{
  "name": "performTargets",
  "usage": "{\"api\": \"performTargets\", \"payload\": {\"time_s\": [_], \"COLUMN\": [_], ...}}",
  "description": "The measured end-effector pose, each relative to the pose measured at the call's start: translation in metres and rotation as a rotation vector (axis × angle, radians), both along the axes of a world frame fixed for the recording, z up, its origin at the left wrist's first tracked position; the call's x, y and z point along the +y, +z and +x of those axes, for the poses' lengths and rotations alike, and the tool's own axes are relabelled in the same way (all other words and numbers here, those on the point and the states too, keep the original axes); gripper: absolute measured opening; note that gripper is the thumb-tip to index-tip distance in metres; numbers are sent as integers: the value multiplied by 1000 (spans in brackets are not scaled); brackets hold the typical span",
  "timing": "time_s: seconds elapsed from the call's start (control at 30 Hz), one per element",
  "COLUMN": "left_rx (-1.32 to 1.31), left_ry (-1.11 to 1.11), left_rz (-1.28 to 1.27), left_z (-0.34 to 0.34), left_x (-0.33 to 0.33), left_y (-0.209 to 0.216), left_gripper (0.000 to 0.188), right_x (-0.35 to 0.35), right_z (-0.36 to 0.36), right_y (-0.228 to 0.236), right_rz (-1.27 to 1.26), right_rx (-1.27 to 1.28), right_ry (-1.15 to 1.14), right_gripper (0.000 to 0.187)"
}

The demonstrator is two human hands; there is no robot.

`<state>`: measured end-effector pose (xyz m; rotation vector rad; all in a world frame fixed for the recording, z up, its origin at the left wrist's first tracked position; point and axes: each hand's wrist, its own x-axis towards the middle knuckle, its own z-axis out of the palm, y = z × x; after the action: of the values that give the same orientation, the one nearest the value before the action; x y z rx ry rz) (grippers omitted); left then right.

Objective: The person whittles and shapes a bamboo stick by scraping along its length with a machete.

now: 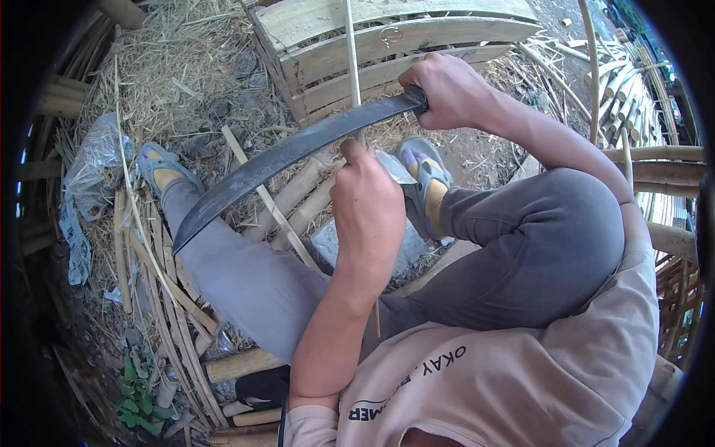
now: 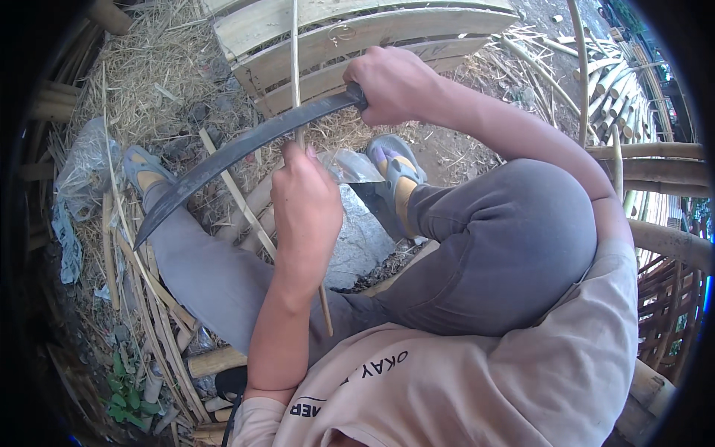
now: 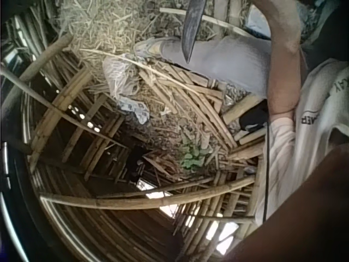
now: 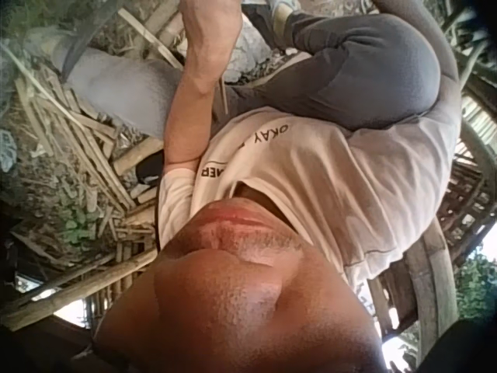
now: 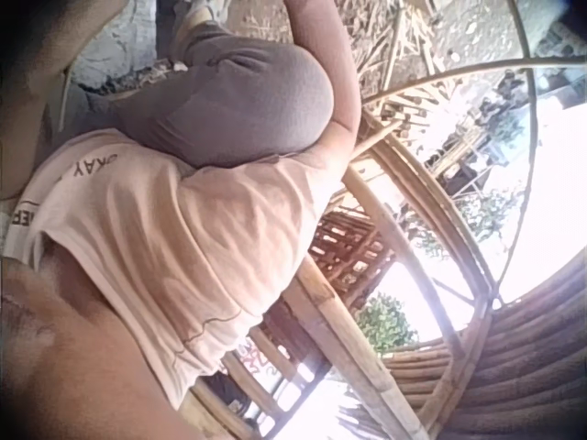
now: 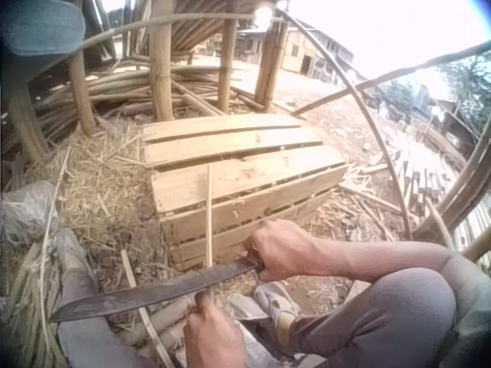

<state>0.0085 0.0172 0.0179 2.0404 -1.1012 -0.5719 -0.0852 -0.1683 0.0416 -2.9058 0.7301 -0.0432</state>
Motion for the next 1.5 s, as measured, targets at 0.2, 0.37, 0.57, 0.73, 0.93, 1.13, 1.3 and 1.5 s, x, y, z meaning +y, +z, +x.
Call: {"api": "performTargets", "payload": {"time_s": [0.2,0.37,0.57,0.73,0.93,1.13,1.3,1.5], "left_rx": [-9,-7,11,118,11,39,60,57], "left_ry": [-38,-28,-32,-7,-56,-32,-51,-63], "left_rz": [71,57,51,47,97,32,75,96], "left_z": [1,5,5,6,11,8,5,6], "left_x": [2,4,11,10,9,10,12,16], "left_y": [8,11,12,3,6,2,3,6], "left_gripper": [18,20,22,25,20,24,22,21], "right_x": [-8,-5,-48,-35,-11,-6,-8,-6], "right_z": [-5,1,-26,-24,-10,-11,-11,-13], "right_y": [-2,10,0,0,1,3,-3,-3], "right_rz": [16,-35,-116,27,75,110,196,242], "right_rx": [-38,50,-61,-29,-10,-73,-25,-60], "right_ry": [-56,-70,-253,-163,-21,20,-2,41], "right_gripper": [21,32,21,19,16,20,12,10]}}
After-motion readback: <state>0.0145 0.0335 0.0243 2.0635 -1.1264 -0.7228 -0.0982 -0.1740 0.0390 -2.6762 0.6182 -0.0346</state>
